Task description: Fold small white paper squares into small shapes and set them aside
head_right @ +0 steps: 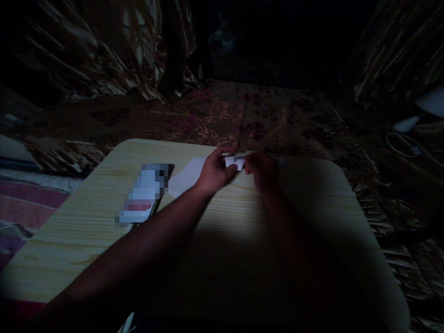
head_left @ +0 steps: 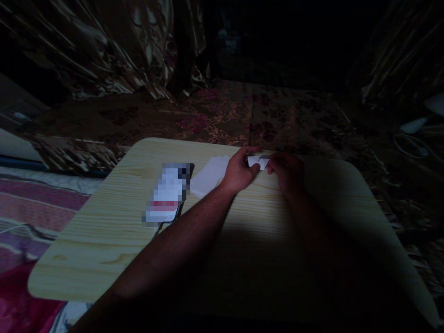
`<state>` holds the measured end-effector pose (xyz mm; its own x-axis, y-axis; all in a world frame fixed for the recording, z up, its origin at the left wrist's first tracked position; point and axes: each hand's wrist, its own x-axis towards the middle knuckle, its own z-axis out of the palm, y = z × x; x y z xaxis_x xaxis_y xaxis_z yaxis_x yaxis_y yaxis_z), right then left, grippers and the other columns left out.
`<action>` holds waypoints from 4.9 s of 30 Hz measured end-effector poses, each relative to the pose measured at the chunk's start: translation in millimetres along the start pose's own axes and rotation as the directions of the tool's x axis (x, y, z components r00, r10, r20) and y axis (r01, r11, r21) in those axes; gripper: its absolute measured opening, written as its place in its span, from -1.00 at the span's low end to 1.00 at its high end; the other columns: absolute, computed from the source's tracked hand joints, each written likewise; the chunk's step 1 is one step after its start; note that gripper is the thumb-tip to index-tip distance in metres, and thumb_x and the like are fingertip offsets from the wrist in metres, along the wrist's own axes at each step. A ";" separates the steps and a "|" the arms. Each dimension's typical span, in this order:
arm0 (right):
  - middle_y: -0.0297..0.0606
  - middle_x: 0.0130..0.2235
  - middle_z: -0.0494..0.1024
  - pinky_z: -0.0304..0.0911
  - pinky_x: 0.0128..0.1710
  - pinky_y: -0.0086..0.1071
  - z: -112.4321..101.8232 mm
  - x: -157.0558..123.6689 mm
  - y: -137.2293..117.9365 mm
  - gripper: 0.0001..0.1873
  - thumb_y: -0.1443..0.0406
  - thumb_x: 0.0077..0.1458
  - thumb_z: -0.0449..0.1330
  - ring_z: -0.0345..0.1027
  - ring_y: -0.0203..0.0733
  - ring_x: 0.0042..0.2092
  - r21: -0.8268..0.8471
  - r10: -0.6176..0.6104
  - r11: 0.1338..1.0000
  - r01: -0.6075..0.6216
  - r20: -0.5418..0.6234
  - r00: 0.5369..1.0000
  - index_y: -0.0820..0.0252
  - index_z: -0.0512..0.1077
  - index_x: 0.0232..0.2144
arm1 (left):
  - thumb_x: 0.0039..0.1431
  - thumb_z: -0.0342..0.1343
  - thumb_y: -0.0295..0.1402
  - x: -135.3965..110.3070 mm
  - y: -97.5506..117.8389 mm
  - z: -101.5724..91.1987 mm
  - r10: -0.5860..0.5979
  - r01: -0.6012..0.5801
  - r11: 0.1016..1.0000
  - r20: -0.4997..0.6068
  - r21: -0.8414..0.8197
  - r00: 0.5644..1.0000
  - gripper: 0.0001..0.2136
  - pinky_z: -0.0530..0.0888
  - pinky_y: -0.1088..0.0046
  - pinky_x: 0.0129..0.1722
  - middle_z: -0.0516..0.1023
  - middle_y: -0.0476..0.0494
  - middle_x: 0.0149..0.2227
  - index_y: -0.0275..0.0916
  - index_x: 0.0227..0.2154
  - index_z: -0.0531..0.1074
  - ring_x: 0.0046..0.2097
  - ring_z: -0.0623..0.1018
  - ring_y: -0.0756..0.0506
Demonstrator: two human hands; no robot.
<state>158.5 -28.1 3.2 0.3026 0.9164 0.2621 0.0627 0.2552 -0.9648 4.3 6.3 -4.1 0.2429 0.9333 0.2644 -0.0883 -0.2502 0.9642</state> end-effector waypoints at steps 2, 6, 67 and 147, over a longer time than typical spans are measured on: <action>-0.42 -0.58 0.49 0.29 -0.45 -0.38 -0.1 0.2 1.7 -0.87 0.26 -0.05 0.30 0.33 -0.32 -0.54 0.001 0.008 1.000 -0.008 -0.001 1.000 0.17 0.49 -0.39 | -0.05 0.23 -0.48 -0.7 1.1 -0.4 -0.008 0.008 0.999 0.008 0.041 1.000 -0.55 0.29 0.54 -0.49 0.49 0.02 -0.46 -0.24 -0.02 0.43 -0.50 0.38 0.04; -0.40 -0.55 0.51 0.31 -0.44 -0.36 0.2 -0.3 1.1 -0.85 0.25 -0.05 0.30 0.35 -0.31 -0.53 -0.024 0.020 1.000 -0.020 0.010 1.000 0.17 0.49 -0.38 | -0.06 0.25 -0.47 -1.3 3.2 -1.1 -0.005 0.005 0.997 0.003 0.071 1.000 -0.56 0.29 0.54 -0.48 0.49 0.02 -0.46 -0.24 -0.04 0.45 -0.51 0.37 0.05; -0.45 -0.65 0.37 0.10 -0.53 -0.40 1.2 -3.1 -9.4 -0.73 0.11 -0.02 0.30 0.20 -0.32 -0.58 -0.277 0.062 0.960 -0.045 0.055 0.997 0.15 0.40 -0.55 | -0.18 0.43 -0.29 -2.4 15.1 1.4 -0.215 0.212 0.950 0.011 -0.231 0.977 -0.57 0.60 0.42 -0.37 0.61 -0.06 -0.42 -0.34 -0.18 0.59 -0.45 0.54 0.03; -0.43 -0.62 0.36 0.10 -0.45 -0.38 -1.9 -2.2 -11.5 -0.73 0.14 -0.02 0.26 0.18 -0.30 -0.51 -0.337 0.015 0.942 0.012 0.078 0.997 0.15 0.37 -0.62 | -0.15 0.41 -0.24 -3.0 15.2 2.2 -0.230 0.232 0.961 0.033 -0.152 0.973 -0.66 0.50 0.49 -0.43 0.62 -0.07 -0.45 -0.31 -0.31 0.55 -0.48 0.54 0.01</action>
<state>158.8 -33.7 13.7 0.2279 0.9415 0.2484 0.3829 0.1479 -0.9119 4.4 -0.9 9.8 0.2889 0.9567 0.0361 -0.1754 0.0158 0.9844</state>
